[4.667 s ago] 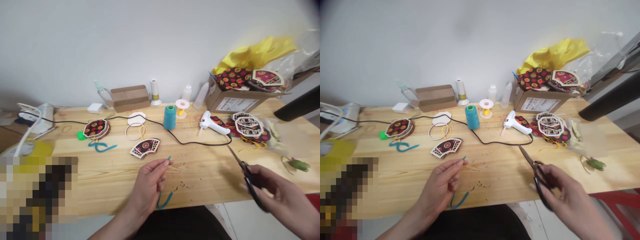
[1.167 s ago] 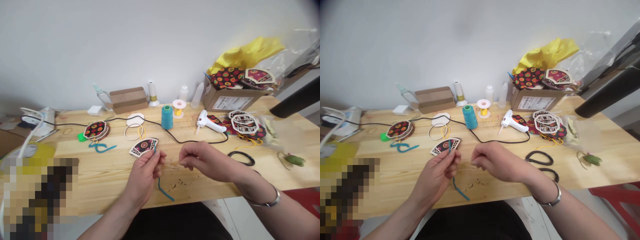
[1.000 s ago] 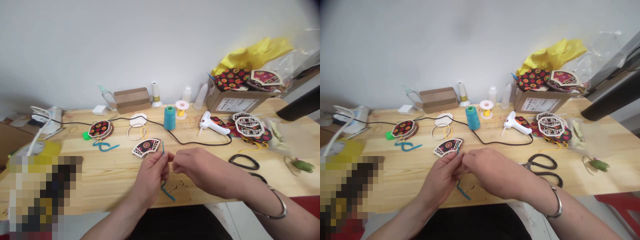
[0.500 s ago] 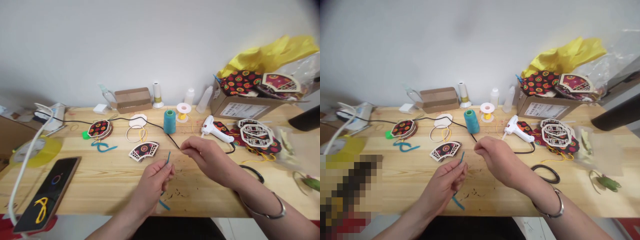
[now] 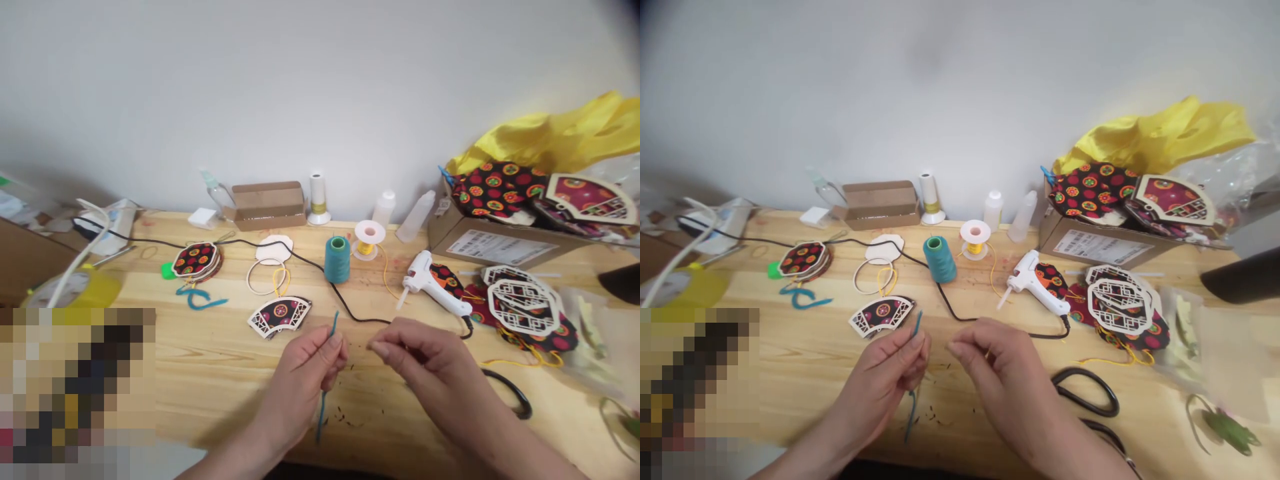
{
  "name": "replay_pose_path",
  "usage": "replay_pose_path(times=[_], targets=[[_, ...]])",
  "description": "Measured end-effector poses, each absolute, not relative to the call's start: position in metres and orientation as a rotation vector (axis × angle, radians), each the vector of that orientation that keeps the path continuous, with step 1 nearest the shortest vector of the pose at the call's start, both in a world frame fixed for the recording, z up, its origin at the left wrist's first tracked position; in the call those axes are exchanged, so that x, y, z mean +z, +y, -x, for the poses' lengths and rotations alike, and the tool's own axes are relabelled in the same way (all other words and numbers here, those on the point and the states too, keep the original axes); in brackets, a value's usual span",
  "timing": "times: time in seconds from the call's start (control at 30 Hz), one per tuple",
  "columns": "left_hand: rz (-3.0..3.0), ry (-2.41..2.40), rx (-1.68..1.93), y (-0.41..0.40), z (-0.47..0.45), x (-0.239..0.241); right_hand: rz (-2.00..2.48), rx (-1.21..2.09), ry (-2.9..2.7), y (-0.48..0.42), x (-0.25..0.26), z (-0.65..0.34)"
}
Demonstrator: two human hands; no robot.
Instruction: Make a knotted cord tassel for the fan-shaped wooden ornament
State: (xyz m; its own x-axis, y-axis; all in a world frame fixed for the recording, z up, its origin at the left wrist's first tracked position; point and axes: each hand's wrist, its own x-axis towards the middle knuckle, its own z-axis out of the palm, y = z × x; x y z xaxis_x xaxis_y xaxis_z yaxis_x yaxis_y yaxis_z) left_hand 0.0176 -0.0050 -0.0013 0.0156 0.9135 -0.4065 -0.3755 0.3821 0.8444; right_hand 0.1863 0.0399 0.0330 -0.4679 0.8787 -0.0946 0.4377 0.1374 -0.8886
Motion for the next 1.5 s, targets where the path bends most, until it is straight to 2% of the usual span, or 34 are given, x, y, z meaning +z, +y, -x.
replay_pose_path(times=[0.17,0.3,0.43,0.7,0.93,1.03,1.5], targets=[[-0.695,1.122,1.092,-0.006,-0.021,-0.001,1.225,1.668,-1.713,0.037,0.028,-0.18],[-0.757,1.124,1.013,-0.006,-0.022,-0.003,1.26,1.983,-1.291,0.037,0.024,-0.176],[-0.87,1.117,0.952,-0.005,-0.019,-0.005,1.192,2.086,-0.916,0.034,0.02,-0.172],[-0.943,1.044,0.84,-0.009,-0.013,-0.01,1.191,1.912,-0.82,0.025,0.009,-0.166],[-0.816,1.146,0.873,0.0,-0.009,-0.017,1.2,1.432,-1.266,0.014,0.009,-0.165],[-0.749,1.113,0.874,-0.002,-0.009,-0.015,1.21,1.321,-1.373,0.008,0.006,-0.162],[-0.78,1.027,0.835,-0.029,0.007,-0.015,1.181,1.543,-1.277,0.008,-0.003,-0.141]])
